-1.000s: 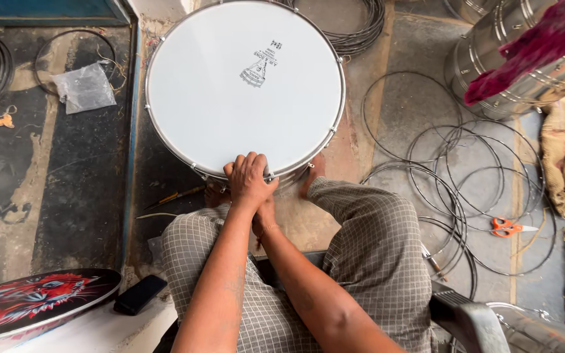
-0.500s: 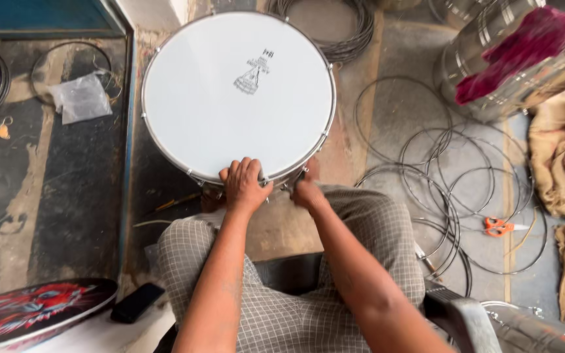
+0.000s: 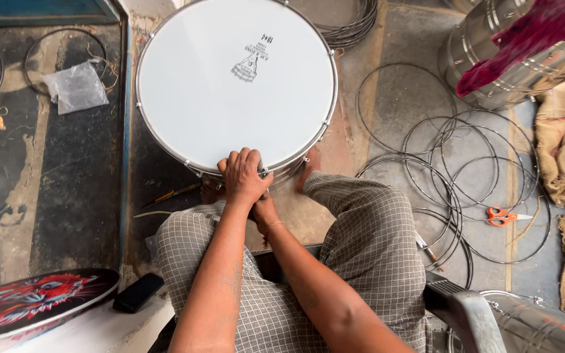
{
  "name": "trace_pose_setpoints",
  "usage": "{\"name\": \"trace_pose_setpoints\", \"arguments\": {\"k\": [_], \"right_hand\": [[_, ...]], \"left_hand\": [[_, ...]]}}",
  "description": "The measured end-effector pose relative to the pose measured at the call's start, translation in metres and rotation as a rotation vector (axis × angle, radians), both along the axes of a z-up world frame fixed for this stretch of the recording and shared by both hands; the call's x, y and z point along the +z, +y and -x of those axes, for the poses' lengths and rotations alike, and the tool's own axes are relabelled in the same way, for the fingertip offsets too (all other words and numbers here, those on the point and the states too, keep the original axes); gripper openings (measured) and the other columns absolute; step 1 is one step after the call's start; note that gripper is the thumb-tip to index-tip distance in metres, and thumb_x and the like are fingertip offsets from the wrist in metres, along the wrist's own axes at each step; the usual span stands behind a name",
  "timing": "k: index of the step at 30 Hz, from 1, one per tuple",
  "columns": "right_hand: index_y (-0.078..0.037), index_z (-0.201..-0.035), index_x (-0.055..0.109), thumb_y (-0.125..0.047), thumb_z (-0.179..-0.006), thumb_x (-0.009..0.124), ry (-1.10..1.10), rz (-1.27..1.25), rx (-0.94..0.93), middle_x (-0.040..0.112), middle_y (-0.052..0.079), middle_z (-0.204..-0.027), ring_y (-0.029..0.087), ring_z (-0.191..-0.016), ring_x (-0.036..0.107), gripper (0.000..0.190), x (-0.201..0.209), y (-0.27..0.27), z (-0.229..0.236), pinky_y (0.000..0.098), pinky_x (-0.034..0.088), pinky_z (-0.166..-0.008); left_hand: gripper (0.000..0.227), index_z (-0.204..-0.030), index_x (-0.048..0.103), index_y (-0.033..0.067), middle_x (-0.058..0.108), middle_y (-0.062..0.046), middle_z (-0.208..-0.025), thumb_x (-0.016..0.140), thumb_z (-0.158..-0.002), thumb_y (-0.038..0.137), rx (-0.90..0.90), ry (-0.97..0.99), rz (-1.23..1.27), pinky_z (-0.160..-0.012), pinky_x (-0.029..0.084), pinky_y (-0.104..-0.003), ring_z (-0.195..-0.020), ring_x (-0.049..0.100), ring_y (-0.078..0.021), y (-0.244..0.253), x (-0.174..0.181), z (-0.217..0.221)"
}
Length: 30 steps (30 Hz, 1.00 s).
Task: The person uses a wrench to tighten the lugs on a white drum head. They systematically move around the drum, adjusting each lug to secure the head.
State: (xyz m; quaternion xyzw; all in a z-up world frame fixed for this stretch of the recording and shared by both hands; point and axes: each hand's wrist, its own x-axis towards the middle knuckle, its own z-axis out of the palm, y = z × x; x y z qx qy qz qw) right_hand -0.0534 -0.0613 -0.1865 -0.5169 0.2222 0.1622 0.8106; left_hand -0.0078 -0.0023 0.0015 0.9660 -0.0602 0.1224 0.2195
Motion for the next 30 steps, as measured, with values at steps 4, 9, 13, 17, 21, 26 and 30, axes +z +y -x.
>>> {"name": "trace_pose_setpoints", "arguments": {"k": [4,9,13,17,21,26,30], "right_hand": [[-0.011,-0.130,0.055,-0.019,-0.094,0.067,0.013,-0.029,-0.105,0.067,0.003,-0.102,0.015,-0.080,0.062,0.039,0.010,0.013,-0.001,0.0306,0.050,-0.062],[-0.006,-0.123,0.058,-0.019,-0.095,0.063,0.016,0.418,0.481,0.071,0.009,-0.099,0.019,-0.077,0.068,0.031,0.004,-0.068,-0.035,0.0344,0.056,-0.062],[-0.003,-0.118,0.060,-0.018,-0.096,0.062,0.043,0.864,1.040,0.073,0.013,-0.097,0.023,-0.074,0.070,0.026,0.026,-0.126,-0.103,0.0374,0.058,-0.062],[-0.001,-0.112,0.061,-0.016,-0.097,0.061,0.055,0.904,0.891,0.074,0.016,-0.095,0.026,-0.071,0.072,0.021,0.013,-0.130,-0.082,0.0403,0.060,-0.061],[0.001,-0.107,0.063,-0.015,-0.098,0.060,0.329,0.363,0.596,0.076,0.020,-0.092,0.029,-0.068,0.074,0.018,0.013,-0.111,-0.023,0.0433,0.062,-0.060],[0.001,-0.109,0.062,-0.004,-0.093,0.057,0.288,-0.057,0.348,0.074,0.019,-0.087,0.033,-0.069,0.075,0.017,0.020,-0.057,-0.002,0.0484,0.063,-0.060],[-0.001,-0.112,0.064,-0.009,-0.096,0.062,0.250,-0.157,0.129,0.075,0.012,-0.094,0.025,-0.073,0.075,0.018,0.007,-0.020,-0.009,0.0414,0.065,-0.062]], "left_hand": [[0.041,-0.085,0.056,0.0132,0.056,-0.004,-0.090,0.086,-0.065,0.032,-0.003,0.016,0.007,-0.089,0.033,-0.046,-0.095,0.052,-0.0268,-0.001,0.002,0.001],[0.041,-0.089,0.056,0.0130,0.056,-0.005,-0.093,0.085,-0.068,0.033,-0.013,-0.057,-0.013,-0.089,0.033,-0.047,-0.097,0.052,-0.0280,0.002,-0.001,-0.003],[0.042,-0.090,0.057,0.0134,0.056,-0.005,-0.094,0.085,-0.067,0.033,-0.023,-0.086,0.001,-0.089,0.033,-0.047,-0.098,0.052,-0.0288,0.001,-0.002,-0.004],[0.040,-0.085,0.057,0.0140,0.057,-0.005,-0.093,0.086,-0.066,0.034,-0.007,-0.042,-0.032,-0.090,0.033,-0.047,-0.097,0.052,-0.0284,0.001,-0.002,-0.001],[0.041,-0.089,0.057,0.0133,0.057,-0.004,-0.093,0.086,-0.068,0.033,-0.009,-0.038,-0.028,-0.089,0.032,-0.047,-0.097,0.052,-0.0277,0.002,-0.006,0.001],[0.039,-0.084,0.056,0.0139,0.056,-0.003,-0.091,0.086,-0.067,0.032,0.000,0.009,-0.014,-0.090,0.033,-0.045,-0.096,0.052,-0.0269,0.001,-0.001,-0.001],[0.041,-0.087,0.057,0.0135,0.057,-0.003,-0.091,0.087,-0.066,0.032,0.004,-0.019,-0.019,-0.089,0.033,-0.046,-0.095,0.053,-0.0265,0.000,-0.003,0.000]]}}
